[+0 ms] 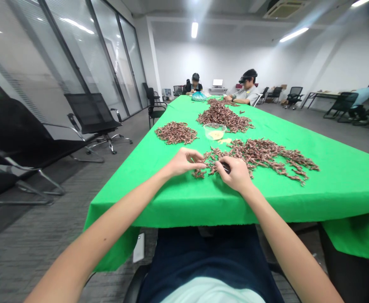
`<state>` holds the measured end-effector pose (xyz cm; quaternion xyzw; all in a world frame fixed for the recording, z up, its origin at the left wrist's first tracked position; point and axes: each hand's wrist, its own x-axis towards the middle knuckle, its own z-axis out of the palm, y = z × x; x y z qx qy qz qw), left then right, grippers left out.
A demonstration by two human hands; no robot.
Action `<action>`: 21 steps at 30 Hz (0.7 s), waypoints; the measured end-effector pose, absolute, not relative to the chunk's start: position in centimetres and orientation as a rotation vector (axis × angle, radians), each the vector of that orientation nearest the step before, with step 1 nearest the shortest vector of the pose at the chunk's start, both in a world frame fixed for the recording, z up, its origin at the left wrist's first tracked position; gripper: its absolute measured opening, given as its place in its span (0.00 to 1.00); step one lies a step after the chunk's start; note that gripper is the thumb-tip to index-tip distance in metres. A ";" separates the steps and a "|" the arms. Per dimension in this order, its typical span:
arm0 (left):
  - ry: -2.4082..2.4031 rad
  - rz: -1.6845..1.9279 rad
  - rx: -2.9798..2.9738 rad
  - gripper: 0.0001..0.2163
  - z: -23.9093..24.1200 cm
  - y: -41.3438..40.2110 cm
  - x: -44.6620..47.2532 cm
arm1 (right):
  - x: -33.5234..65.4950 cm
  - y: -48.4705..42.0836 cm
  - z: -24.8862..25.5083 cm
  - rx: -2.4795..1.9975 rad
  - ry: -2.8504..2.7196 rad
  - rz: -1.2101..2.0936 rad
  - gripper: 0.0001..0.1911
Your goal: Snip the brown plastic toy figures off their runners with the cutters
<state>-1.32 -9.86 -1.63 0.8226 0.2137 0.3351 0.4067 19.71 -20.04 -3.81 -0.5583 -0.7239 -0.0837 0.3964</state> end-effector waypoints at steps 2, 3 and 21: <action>0.552 0.850 2.072 0.17 -1.6 -9.9 -1.3 | 19.7 -20.0 -3.8 -1.420 -1.836 -0.216 0.17; 0.561 0.851 2.070 0.17 -1.6 -9.9 -1.3 | 19.7 -20.0 -3.8 -1.424 -1.838 -0.217 0.17; 1.142 1.023 1.816 0.09 -3.8 -4.8 -2.5 | 20.2 -19.7 -4.1 -1.466 -1.905 -0.207 0.16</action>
